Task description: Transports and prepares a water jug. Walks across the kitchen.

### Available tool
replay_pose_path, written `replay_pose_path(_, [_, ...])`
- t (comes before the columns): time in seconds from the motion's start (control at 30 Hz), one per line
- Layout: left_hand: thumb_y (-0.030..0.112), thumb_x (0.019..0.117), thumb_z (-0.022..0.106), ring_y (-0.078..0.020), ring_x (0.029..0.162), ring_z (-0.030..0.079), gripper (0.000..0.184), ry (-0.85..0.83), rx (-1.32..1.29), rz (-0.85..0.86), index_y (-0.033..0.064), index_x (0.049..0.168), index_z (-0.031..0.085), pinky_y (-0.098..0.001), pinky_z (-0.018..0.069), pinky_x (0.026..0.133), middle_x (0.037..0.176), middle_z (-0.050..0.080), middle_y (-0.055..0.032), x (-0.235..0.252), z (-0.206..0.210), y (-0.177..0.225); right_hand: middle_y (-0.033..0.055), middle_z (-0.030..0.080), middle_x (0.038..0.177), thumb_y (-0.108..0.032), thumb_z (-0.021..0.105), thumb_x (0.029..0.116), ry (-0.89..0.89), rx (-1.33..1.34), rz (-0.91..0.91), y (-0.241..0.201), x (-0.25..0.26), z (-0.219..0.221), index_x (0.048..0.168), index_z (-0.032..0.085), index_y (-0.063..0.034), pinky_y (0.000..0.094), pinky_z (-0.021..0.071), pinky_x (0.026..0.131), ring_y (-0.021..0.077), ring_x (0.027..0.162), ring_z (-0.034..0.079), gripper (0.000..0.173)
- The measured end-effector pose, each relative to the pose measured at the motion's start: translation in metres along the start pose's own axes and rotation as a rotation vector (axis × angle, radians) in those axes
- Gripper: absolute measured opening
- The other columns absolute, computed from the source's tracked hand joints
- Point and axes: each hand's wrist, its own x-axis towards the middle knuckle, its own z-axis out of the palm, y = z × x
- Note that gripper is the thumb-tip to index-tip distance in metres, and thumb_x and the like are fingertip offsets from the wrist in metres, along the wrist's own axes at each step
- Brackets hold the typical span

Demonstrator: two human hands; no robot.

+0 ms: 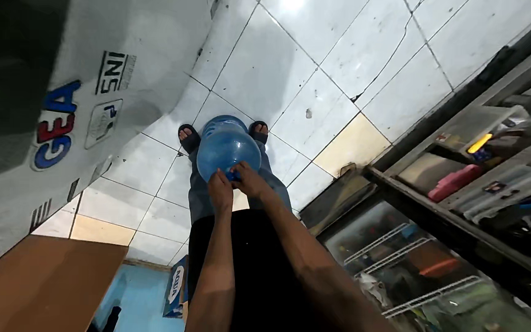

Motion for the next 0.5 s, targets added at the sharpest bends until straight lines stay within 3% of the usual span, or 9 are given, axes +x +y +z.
replay_pose_path(0.13, [0.027,0.1124,0.032,-0.0399,0.101,0.068,0.048,0.121,0.043,-0.036,-0.0074,0.112,0.065,-0.056,0.0544,0.091,0.105,0.068,-0.0259,-0.01,0.012,0.002,0.0223,0.058,0.128,-0.01,0.077,0.0903,0.034,-0.042,-0.048,-0.003,-0.006,0.002,0.124,0.062,-0.0007,0.0506,0.0568,0.093,0.0357,0.11,0.065,0.038])
replay_pose_path(0.27, [0.023,0.1105,0.039,-0.0392,0.097,0.069,0.042,0.198,0.03,-0.068,-0.0085,0.108,0.067,-0.0547,0.0546,0.09,0.101,0.069,-0.0257,-0.011,0.017,0.008,0.0243,0.058,0.13,-0.01,0.074,0.0926,-0.028,-0.043,0.011,-0.008,-0.005,-0.005,0.128,0.06,0.0008,0.052,0.0548,0.097,0.0377,0.114,0.064,0.04])
replay_pose_path(0.37, [0.03,0.1119,0.034,-0.0424,0.098,0.068,0.052,-0.012,0.058,0.006,-0.0084,0.104,0.068,-0.0603,0.0526,0.09,0.098,0.069,-0.0275,0.003,0.0,0.002,0.0232,0.058,0.133,-0.015,0.072,0.0942,-0.189,-0.206,-0.026,-0.011,0.012,-0.02,0.127,0.061,0.0012,0.0522,0.0535,0.1,0.0368,0.118,0.063,0.038])
replay_pose_path(0.43, [0.033,0.1119,0.037,-0.0387,0.081,0.067,0.053,-0.163,0.004,0.115,-0.0068,0.092,0.066,-0.0589,0.0533,0.078,0.083,0.065,-0.0242,0.02,-0.018,-0.003,0.0241,0.062,0.126,-0.021,0.071,0.0969,-0.319,-0.277,-0.102,-0.017,0.031,-0.036,0.119,0.066,0.0035,0.0527,0.0502,0.103,0.0373,0.118,0.062,0.033])
replay_pose_path(0.5, [0.034,0.1119,0.04,-0.0298,0.071,0.068,0.051,-0.339,-0.104,0.135,-0.0057,0.097,0.068,-0.0514,0.0588,0.071,0.081,0.067,-0.0197,0.032,-0.035,-0.008,0.0238,0.067,0.118,-0.022,0.068,0.0995,-0.429,-0.298,-0.177,-0.02,0.047,-0.05,0.115,0.07,0.0037,0.0531,0.0483,0.104,0.0373,0.115,0.063,0.03])
